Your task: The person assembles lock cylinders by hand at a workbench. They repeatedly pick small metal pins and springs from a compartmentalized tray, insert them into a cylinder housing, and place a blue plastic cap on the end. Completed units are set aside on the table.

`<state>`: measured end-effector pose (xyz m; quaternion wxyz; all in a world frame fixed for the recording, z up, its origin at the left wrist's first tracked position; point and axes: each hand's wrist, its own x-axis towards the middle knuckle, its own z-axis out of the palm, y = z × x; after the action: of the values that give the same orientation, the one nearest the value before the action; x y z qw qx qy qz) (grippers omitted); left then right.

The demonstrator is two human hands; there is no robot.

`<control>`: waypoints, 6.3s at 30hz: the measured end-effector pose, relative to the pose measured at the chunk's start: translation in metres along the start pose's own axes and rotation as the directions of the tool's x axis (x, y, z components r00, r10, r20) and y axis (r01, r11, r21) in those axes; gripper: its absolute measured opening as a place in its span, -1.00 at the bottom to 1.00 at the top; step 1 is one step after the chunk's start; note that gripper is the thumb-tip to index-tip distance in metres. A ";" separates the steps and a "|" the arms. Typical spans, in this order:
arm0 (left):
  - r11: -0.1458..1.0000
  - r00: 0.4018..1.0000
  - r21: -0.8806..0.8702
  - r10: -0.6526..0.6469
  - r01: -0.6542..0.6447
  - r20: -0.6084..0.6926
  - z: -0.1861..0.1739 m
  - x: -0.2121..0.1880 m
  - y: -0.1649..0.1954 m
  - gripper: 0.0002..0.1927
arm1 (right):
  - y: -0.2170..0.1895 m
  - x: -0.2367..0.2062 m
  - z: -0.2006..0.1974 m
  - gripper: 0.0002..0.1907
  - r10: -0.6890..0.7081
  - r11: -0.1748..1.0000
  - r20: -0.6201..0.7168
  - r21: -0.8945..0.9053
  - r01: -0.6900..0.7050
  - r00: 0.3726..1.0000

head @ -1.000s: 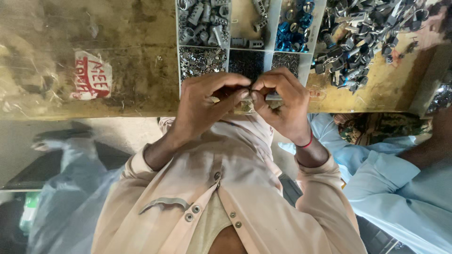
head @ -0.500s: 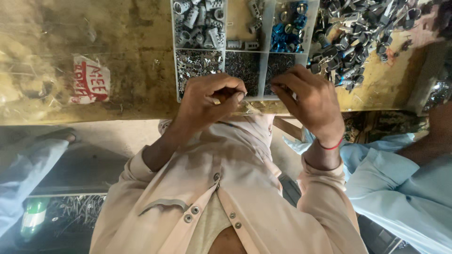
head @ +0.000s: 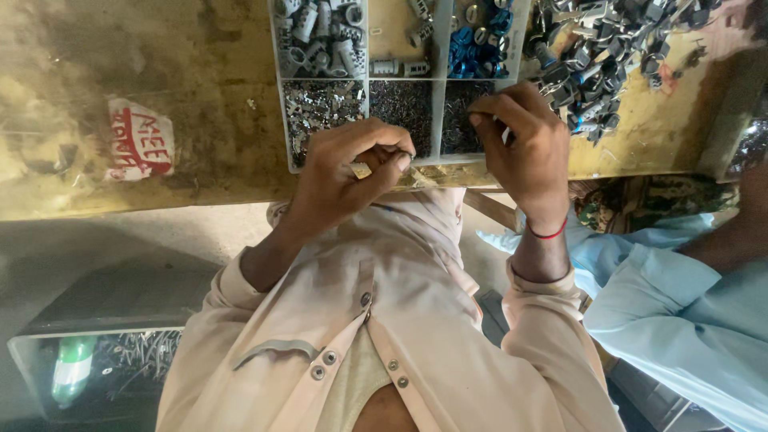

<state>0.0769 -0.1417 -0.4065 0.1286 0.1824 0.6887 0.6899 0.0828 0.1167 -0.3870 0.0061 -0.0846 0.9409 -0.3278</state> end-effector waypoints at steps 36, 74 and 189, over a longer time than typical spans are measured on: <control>0.973 0.987 -0.185 -0.151 0.140 -0.048 0.013 -0.007 -0.002 -0.88 | -0.037 -0.017 0.035 -0.82 0.015 0.878 0.015 0.479 -0.021 1.000; 0.947 0.978 -0.268 -0.144 0.180 0.148 -0.010 -0.017 -0.002 -0.93 | -0.015 0.088 0.024 -0.77 -0.402 0.831 0.227 -0.315 0.458 0.887; 0.944 0.963 0.190 0.257 -0.268 0.080 -0.028 0.018 0.002 -0.79 | -0.002 0.107 -0.006 -0.85 -0.247 0.962 -0.034 -0.133 0.240 0.968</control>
<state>0.0492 -0.1592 -0.4030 0.0352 0.3033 0.7201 0.6231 -0.0223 0.1016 -0.3760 -0.0635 -0.1916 0.9423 -0.2672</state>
